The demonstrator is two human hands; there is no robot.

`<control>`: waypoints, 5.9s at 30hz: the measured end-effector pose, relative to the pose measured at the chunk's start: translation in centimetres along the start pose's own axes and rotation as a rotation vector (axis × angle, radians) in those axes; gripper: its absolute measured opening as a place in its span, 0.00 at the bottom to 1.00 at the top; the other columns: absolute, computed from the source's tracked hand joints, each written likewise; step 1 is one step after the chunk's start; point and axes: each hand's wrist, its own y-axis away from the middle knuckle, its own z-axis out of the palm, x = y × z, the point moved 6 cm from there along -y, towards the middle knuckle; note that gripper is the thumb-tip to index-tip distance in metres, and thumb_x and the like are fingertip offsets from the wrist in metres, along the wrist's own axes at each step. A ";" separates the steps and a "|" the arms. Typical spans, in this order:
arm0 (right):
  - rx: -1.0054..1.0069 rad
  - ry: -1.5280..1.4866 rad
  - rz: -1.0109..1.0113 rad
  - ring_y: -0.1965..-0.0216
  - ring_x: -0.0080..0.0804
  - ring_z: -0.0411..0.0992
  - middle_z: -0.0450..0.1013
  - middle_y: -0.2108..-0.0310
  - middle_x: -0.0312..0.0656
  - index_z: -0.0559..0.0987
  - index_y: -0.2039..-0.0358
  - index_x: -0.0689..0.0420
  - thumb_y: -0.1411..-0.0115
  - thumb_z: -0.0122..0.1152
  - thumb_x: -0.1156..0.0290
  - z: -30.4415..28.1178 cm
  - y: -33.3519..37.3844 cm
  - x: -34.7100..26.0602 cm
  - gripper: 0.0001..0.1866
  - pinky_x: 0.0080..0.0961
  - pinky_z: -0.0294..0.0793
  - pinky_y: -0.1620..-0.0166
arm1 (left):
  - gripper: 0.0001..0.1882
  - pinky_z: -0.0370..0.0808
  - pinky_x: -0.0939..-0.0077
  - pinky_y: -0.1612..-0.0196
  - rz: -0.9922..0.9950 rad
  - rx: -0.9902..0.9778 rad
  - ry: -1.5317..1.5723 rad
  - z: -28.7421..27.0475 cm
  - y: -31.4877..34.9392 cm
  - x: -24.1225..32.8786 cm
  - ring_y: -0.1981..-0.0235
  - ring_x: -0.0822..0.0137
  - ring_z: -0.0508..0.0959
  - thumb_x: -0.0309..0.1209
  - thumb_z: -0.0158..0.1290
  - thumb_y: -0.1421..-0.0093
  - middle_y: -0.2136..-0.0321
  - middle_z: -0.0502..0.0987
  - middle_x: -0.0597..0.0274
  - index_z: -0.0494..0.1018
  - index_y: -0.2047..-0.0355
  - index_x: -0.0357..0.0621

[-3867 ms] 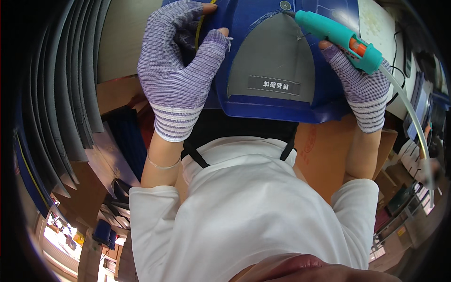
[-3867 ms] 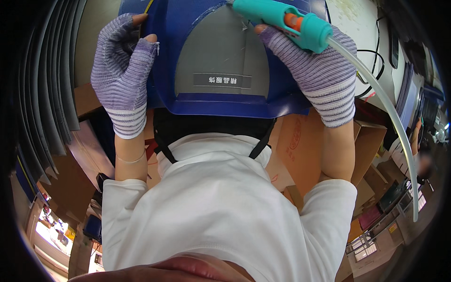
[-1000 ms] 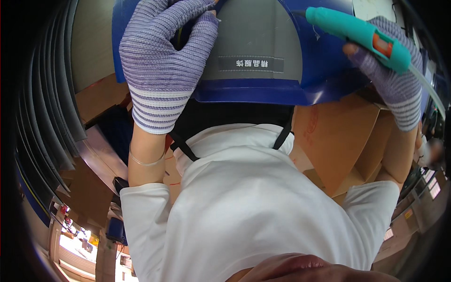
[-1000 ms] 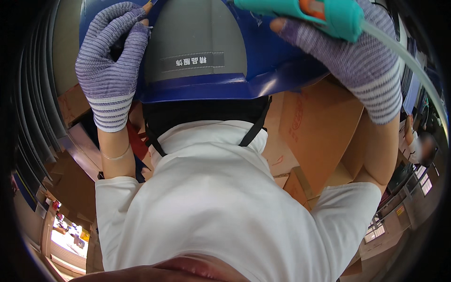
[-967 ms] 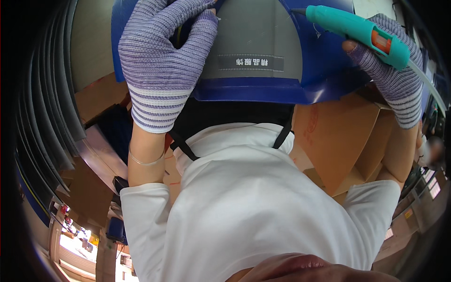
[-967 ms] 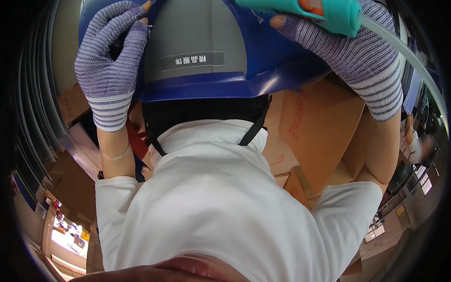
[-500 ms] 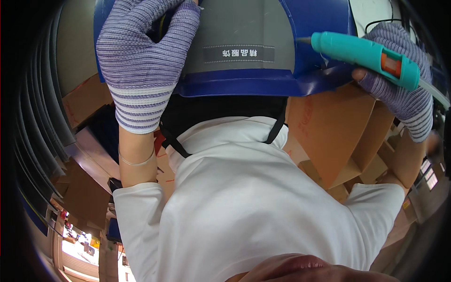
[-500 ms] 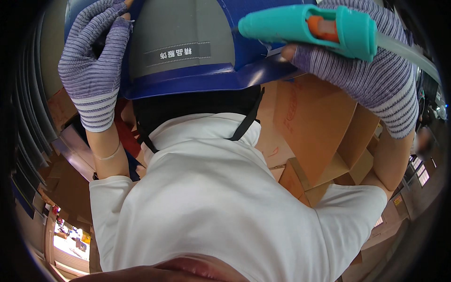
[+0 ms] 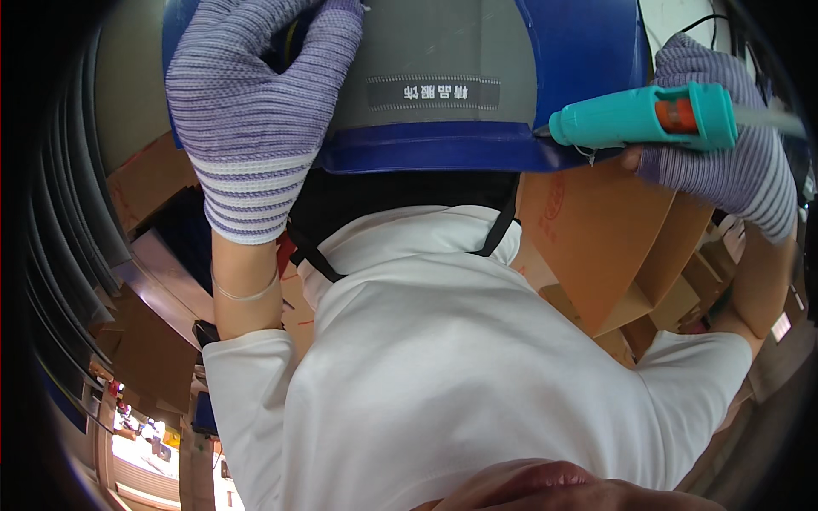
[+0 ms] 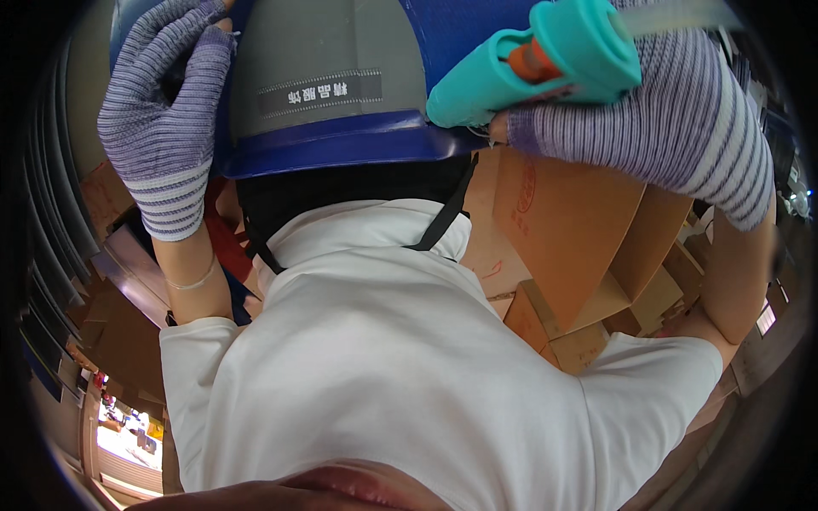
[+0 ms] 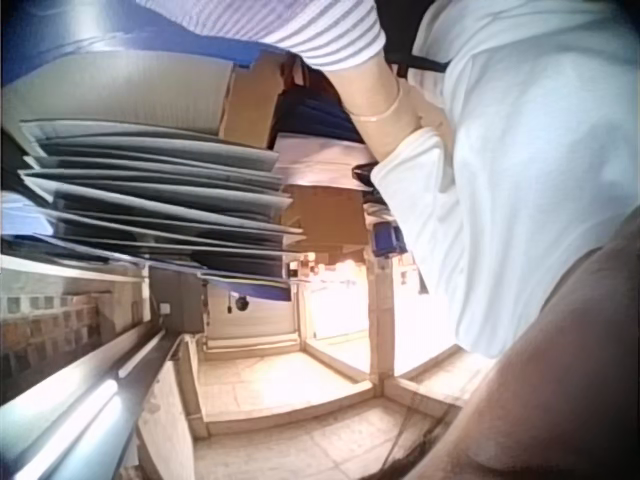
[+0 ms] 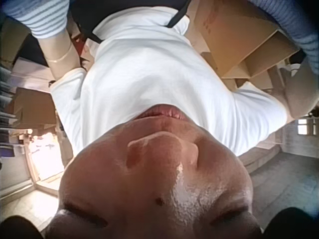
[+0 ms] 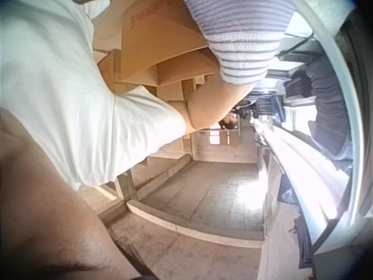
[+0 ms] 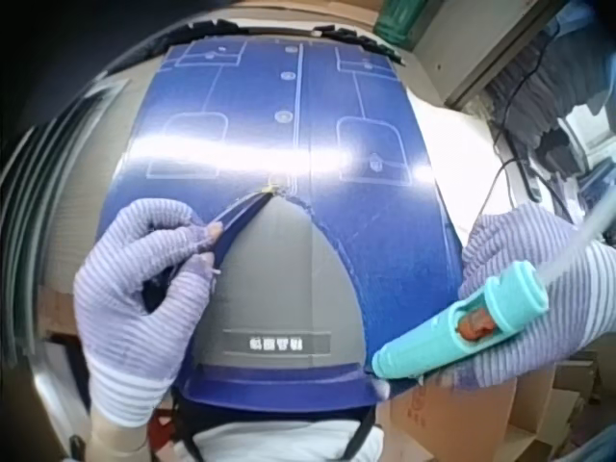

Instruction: The person is using a hot glue gun to assemble blue and grey paper folders or gift boxes at a workstation.

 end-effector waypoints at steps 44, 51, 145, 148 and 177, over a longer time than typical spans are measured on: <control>0.500 0.370 -0.147 0.68 0.37 0.69 0.73 0.70 0.38 0.80 0.54 0.55 0.55 0.72 0.69 1.2 6.4 0.4 0.24 0.32 0.70 0.61 | 0.12 0.80 0.79 0.55 0.396 0.039 -0.124 -0.2 -1.0 -2.6 0.62 0.68 0.81 0.23 0.60 0.44 0.59 0.79 0.57 0.79 0.58 0.38; 0.499 0.506 -0.310 0.69 0.33 0.69 0.72 0.72 0.35 0.82 0.58 0.47 0.54 0.67 0.72 3.5 1.8 -2.5 0.19 0.31 0.69 0.64 | 0.12 0.79 0.79 0.55 0.388 0.027 -0.037 -0.2 -1.1 -3.2 0.61 0.68 0.80 0.23 0.60 0.44 0.59 0.79 0.58 0.79 0.58 0.38; 0.911 -0.140 -0.312 0.68 0.42 0.75 0.76 0.71 0.48 0.81 0.68 0.63 0.50 0.62 0.80 3.9 -6.7 -10.0 0.07 0.28 0.74 0.62 | 0.10 0.73 0.67 0.64 0.364 0.012 -0.118 1.2 -1.9 2.5 0.70 0.54 0.75 0.19 0.53 0.49 0.72 0.73 0.51 0.78 0.66 0.33; 0.945 -0.147 -0.300 0.69 0.41 0.75 0.75 0.71 0.48 0.81 0.67 0.64 0.49 0.62 0.80 3.7 -6.0 -9.3 0.07 0.27 0.74 0.63 | 0.11 0.73 0.70 0.61 0.222 -0.055 0.046 1.1 -1.9 2.5 0.68 0.56 0.76 0.19 0.52 0.49 0.70 0.74 0.51 0.76 0.64 0.32; 1.191 -0.071 -0.473 0.46 0.33 0.68 0.70 0.46 0.46 0.71 0.46 0.68 0.35 0.53 0.76 -6.9 6.1 0.6 0.18 0.28 0.65 0.41 | 0.29 0.76 0.62 0.49 0.116 -0.066 0.771 -9.3 1.7 -1.2 0.53 0.49 0.77 0.38 0.59 0.41 0.52 0.73 0.42 0.64 0.46 0.31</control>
